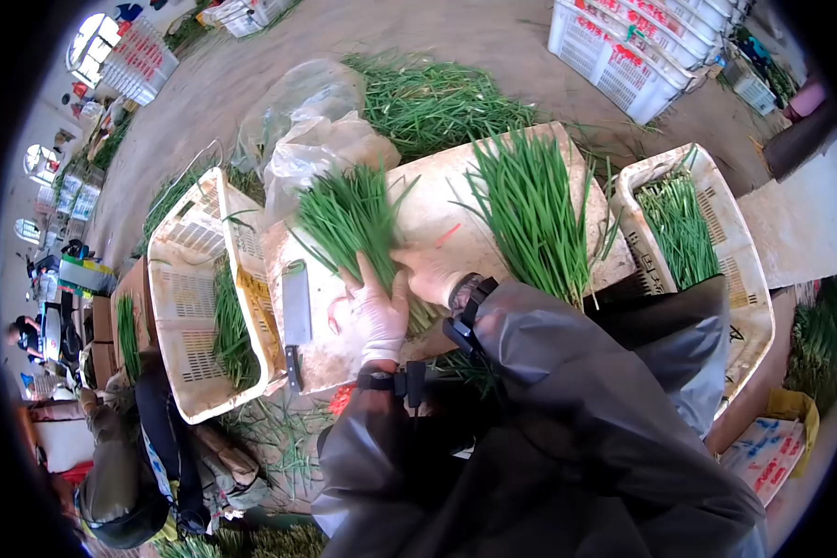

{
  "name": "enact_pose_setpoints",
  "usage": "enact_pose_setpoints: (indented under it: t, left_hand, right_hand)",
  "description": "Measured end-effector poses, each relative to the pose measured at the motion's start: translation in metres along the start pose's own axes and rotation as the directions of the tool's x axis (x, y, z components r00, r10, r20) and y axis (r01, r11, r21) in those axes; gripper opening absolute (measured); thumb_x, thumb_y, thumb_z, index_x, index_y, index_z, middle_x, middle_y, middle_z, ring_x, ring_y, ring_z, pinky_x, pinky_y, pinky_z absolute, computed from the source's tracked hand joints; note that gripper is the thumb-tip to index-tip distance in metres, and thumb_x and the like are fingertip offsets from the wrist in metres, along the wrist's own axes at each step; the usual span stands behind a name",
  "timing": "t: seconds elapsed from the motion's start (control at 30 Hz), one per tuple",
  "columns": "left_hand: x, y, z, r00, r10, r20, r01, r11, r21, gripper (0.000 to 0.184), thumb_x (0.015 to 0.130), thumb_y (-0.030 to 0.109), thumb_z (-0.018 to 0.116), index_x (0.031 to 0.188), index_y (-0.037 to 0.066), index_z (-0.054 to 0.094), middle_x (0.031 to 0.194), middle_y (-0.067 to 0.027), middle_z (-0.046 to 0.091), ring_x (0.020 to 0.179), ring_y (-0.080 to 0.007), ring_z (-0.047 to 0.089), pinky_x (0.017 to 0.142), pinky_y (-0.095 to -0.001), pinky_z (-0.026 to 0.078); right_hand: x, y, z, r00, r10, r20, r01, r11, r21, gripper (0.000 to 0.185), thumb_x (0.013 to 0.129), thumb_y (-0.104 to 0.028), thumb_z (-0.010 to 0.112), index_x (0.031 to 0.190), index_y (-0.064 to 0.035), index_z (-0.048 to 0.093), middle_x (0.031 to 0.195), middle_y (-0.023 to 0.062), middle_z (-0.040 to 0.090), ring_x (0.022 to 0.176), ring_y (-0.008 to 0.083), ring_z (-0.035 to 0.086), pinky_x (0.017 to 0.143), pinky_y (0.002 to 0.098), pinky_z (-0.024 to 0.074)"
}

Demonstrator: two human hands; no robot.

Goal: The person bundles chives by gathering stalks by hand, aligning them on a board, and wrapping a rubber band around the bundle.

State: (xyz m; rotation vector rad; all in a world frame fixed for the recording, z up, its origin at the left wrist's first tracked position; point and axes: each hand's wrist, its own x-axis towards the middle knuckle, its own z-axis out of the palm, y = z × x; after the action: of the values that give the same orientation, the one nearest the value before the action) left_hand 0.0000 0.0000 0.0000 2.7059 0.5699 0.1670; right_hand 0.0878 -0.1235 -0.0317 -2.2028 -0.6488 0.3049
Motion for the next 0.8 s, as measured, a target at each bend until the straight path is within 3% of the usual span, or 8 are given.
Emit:
enact_pose_setpoints:
  t: [0.17, 0.23, 0.3, 0.5, 0.63, 0.67, 0.77, 0.8]
  left_hand:
    - [0.005, 0.011, -0.001, 0.999, 0.021, 0.037, -0.023, 0.998, 0.054, 0.091, 0.092, 0.052, 0.069, 0.163, 0.011, 0.030, 0.160, -0.0392, 0.030, 0.138, -0.0553, 0.046, 0.108, -0.0619, 0.042]
    - [0.003, 0.010, -0.001, 0.999, -0.001, 0.033, -0.004, 0.988, 0.152, 0.093, 0.093, 0.063, 0.065, 0.166, 0.017, 0.028, 0.164, -0.0337, 0.030, 0.130, -0.0546, 0.054, 0.107, -0.0590, 0.043]
    - [0.004, -0.001, 0.009, 0.999, 0.017, -0.027, -0.015, 0.998, 0.065, 0.095, 0.092, 0.065, 0.065, 0.166, 0.017, 0.029, 0.165, -0.0321, 0.029, 0.133, -0.0535, 0.053, 0.108, -0.0570, 0.044]
    - [-0.005, 0.019, -0.007, 0.997, -0.077, -0.013, 0.078, 0.995, 0.062, 0.105, 0.087, 0.070, 0.069, 0.165, 0.013, 0.028, 0.167, -0.0288, 0.028, 0.142, -0.0502, 0.045, 0.111, -0.0556, 0.042]
    - [-0.020, 0.037, -0.015, 0.990, -0.057, -0.132, 0.086, 0.970, 0.227, 0.108, 0.085, 0.071, 0.068, 0.166, 0.013, 0.025, 0.168, -0.0267, 0.028, 0.147, -0.0493, 0.040, 0.114, -0.0565, 0.039]
    - [-0.029, 0.045, -0.019, 0.954, 0.057, -0.295, 0.021, 0.966, 0.256, 0.093, 0.086, 0.052, 0.076, 0.160, 0.010, 0.038, 0.162, -0.0258, 0.038, 0.145, -0.0462, 0.043, 0.114, -0.0517, 0.040]
    - [-0.043, 0.062, -0.030, 0.829, 0.326, -0.454, -0.440, 0.882, -0.170, 0.069, 0.084, 0.023, 0.080, 0.146, 0.007, 0.054, 0.149, -0.0226, 0.052, 0.137, -0.0415, 0.050, 0.111, -0.0466, 0.044]
    - [-0.050, 0.072, -0.025, 0.793, 0.370, -0.484, -0.526, 0.817, -0.237, 0.049, 0.081, 0.001, 0.076, 0.129, 0.003, 0.064, 0.132, -0.0194, 0.062, 0.125, -0.0363, 0.057, 0.108, -0.0422, 0.047]
  right_hand:
    - [-0.015, 0.004, -0.050, 0.998, -0.004, 0.063, 0.002, 0.999, 0.041, 0.041, 0.095, -0.014, 0.060, 0.135, -0.0087, 0.066, 0.125, 0.0202, 0.070, 0.115, 0.0382, 0.067, 0.098, 0.0436, 0.0532]
    - [-0.029, 0.001, -0.090, 0.998, -0.053, 0.032, 0.053, 0.998, 0.018, 0.034, 0.095, -0.018, 0.062, 0.126, -0.0079, 0.069, 0.113, 0.0198, 0.074, 0.104, 0.0379, 0.071, 0.092, 0.0426, 0.0563]
    - [-0.054, 0.020, -0.120, 0.967, -0.144, -0.210, 0.152, 0.988, 0.022, 0.029, 0.095, -0.016, 0.063, 0.122, -0.0051, 0.069, 0.104, 0.0192, 0.075, 0.092, 0.0310, 0.074, 0.082, 0.0404, 0.0572]
    - [-0.149, 0.068, -0.223, 0.928, 0.276, -0.248, -0.300, 0.952, -0.061, 0.024, 0.093, -0.027, 0.067, 0.104, -0.0065, 0.072, 0.100, 0.0183, 0.075, 0.095, 0.0404, 0.070, 0.085, 0.0457, 0.0559]
    - [-0.205, 0.073, -0.214, 0.935, 0.244, -0.257, -0.327, 0.872, -0.363, 0.026, 0.091, -0.036, 0.070, 0.097, -0.0111, 0.074, 0.091, 0.0176, 0.074, 0.091, 0.0402, 0.071, 0.081, 0.0514, 0.0554]
    - [-0.214, 0.075, -0.208, 0.930, 0.278, -0.241, -0.352, 0.863, -0.363, 0.029, 0.091, -0.039, 0.070, 0.097, -0.0106, 0.074, 0.090, 0.0177, 0.075, 0.090, 0.0402, 0.071, 0.080, 0.0521, 0.0553]
    - [-0.233, 0.077, -0.190, 0.887, 0.285, -0.364, -0.424, 0.815, -0.396, 0.034, 0.091, -0.044, 0.070, 0.097, -0.0100, 0.073, 0.086, 0.0177, 0.074, 0.087, 0.0400, 0.071, 0.077, 0.0520, 0.0553]
    - [-0.238, 0.077, -0.186, 0.884, 0.291, -0.365, -0.430, 0.812, -0.395, 0.035, 0.091, -0.045, 0.071, 0.097, -0.0102, 0.071, 0.085, 0.0174, 0.073, 0.085, 0.0397, 0.071, 0.075, 0.0518, 0.0553]
